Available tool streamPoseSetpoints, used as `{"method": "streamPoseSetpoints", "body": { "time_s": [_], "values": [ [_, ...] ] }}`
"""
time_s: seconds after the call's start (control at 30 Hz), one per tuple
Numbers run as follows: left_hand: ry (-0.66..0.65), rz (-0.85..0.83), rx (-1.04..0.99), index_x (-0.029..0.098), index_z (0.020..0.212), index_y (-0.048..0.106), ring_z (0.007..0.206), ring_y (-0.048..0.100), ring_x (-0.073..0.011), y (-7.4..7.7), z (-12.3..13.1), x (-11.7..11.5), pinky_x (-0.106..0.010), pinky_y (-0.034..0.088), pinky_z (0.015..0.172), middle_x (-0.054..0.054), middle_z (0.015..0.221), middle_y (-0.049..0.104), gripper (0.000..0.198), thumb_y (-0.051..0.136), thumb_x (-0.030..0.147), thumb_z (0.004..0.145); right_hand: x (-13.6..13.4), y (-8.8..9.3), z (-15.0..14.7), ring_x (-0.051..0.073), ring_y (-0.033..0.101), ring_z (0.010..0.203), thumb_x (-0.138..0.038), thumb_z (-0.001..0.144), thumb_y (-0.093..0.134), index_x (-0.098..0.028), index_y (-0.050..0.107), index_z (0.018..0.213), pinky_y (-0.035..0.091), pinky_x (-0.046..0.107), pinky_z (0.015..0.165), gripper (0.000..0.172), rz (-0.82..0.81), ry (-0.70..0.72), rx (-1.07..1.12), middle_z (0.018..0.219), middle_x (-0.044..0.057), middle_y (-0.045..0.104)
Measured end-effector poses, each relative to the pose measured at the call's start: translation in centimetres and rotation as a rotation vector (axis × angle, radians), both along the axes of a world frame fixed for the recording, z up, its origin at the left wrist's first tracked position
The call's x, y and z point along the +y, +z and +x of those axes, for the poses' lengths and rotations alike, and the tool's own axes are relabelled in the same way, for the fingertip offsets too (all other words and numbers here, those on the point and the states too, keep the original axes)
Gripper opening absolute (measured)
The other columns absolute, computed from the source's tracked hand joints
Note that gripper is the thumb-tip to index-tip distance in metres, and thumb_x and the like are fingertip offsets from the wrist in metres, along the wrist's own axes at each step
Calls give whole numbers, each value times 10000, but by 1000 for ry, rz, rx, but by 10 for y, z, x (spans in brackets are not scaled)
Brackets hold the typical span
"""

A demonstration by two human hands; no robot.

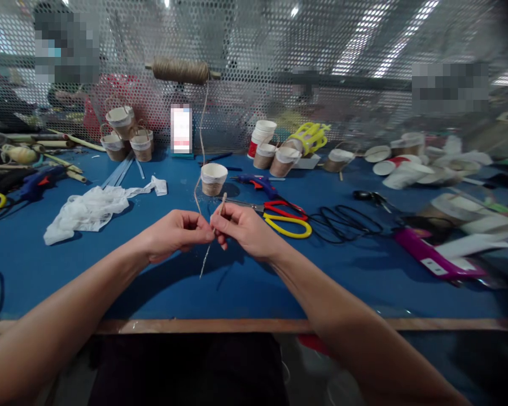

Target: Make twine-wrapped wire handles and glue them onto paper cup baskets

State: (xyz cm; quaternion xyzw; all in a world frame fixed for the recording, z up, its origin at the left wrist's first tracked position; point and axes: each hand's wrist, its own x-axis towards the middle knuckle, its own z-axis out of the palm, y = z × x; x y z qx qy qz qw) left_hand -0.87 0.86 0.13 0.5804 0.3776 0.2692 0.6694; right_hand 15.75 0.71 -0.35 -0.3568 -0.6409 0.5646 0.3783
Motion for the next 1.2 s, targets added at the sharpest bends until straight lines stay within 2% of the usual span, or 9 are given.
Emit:
{"method": "streamPoseSetpoints", "body": {
  "time_s": [0.17, 0.37, 0.8, 0.87, 1.07, 1.2],
  "values": [
    [-6, 58, 31, 128, 655, 531, 443, 297, -30, 0, -1, 1, -217, 155, 416, 60, 555, 431, 142, 621, 232, 694, 0, 1, 0, 55, 449, 438, -395, 748, 574, -164, 463, 681, 399, 197, 421, 264, 28, -75, -70, 509, -59, 462],
    [45, 94, 90, 134, 639, 532, 433, 276, -39, 0, 2, -1, -224, 151, 417, 62, 514, 408, 147, 613, 248, 683, 0, 0, -1, 57, 443, 419, -405, 725, 599, -168, 462, 670, 388, 199, 402, 279, 67, -134, -128, 498, -62, 460],
    [78, 101, 116, 137, 586, 500, 431, 255, -39, -1, 6, -4, -220, 144, 419, 74, 481, 372, 201, 638, 272, 644, -1, -1, -1, 63, 432, 402, -410, 733, 585, -167, 483, 658, 368, 210, 398, 274, 157, -176, -258, 507, -49, 476],
    [72, 86, 108, 132, 591, 512, 436, 257, -37, -1, 6, -4, -219, 145, 421, 72, 488, 382, 190, 653, 254, 627, -1, -1, -2, 65, 435, 420, -415, 726, 590, -165, 484, 660, 383, 212, 406, 280, 139, -163, -235, 527, -44, 480],
    [2, -57, -14, 130, 622, 522, 424, 253, -29, 0, 4, -2, -221, 132, 416, 66, 531, 410, 185, 639, 270, 652, -1, 1, -1, 70, 480, 516, -390, 757, 549, -163, 513, 735, 422, 203, 445, 231, 28, 2, -27, 628, -24, 508],
    [19, 62, 70, 134, 613, 516, 427, 285, -34, -1, 2, 0, -220, 155, 413, 67, 516, 409, 177, 628, 257, 674, 1, -1, 0, 55, 441, 458, -363, 750, 566, -166, 477, 673, 389, 193, 421, 230, 18, -63, -39, 539, -55, 456]
  ]
}}
